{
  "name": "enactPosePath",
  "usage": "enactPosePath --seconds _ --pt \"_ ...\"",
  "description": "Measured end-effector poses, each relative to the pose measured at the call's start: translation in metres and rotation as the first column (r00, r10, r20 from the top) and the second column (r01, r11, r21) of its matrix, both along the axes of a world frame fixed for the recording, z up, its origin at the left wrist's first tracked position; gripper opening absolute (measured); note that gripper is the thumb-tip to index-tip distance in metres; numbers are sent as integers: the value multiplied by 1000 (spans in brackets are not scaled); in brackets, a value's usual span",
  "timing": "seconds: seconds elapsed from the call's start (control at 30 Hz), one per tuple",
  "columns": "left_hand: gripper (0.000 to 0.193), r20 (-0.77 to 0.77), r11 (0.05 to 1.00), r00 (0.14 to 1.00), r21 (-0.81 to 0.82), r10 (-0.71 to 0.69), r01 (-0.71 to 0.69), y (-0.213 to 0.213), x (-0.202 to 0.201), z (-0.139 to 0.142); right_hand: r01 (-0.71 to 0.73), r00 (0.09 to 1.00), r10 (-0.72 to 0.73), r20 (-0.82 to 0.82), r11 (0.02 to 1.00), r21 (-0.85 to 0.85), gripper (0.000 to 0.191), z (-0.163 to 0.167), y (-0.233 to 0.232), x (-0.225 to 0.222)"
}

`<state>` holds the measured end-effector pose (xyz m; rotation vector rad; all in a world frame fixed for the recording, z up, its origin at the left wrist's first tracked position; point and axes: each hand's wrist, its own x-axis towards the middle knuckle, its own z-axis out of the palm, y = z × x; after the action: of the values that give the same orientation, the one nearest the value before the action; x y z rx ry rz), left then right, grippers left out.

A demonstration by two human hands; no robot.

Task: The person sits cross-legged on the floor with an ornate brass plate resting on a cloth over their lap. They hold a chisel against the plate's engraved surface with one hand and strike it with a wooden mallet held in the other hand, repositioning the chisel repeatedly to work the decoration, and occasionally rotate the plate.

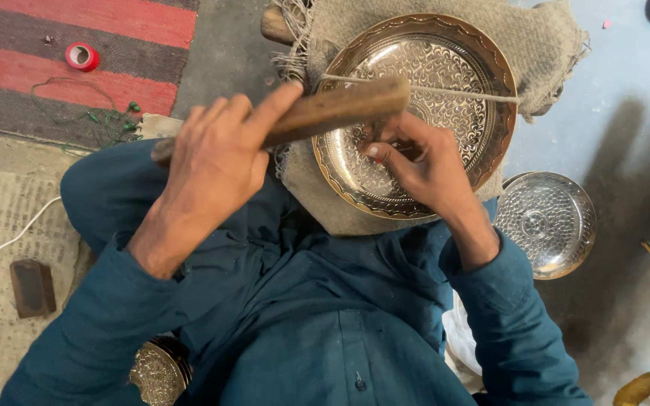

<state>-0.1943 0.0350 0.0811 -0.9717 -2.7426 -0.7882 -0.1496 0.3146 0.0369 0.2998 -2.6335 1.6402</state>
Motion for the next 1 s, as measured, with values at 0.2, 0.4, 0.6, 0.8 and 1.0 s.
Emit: enactPosePath --seconds 0.2,0.4,0.6,0.8,1.0 --pt "83 -107 997 994 -69 7 -14 -2 1 -1 -1 999 1 -38 1000 18 17 -3 1 -1" --pt "84 -112 997 993 -67 21 -29 -1 1 -4 -59 996 58 -64 998 -16 14 -3 3 -3" --pt "83 -85 999 996 -22 28 -30 0 2 -7 -37 999 37 4 999 -29 15 -4 3 -2" --pt "82 -121 999 992 -33 24 -28 1 1 -10 -26 1000 26 13 1000 -13 14 -4 4 -1" --pt "80 -166 980 985 -177 57 -87 4 1 -10 -64 998 63 -32 997 -53 14 -3 4 -2"
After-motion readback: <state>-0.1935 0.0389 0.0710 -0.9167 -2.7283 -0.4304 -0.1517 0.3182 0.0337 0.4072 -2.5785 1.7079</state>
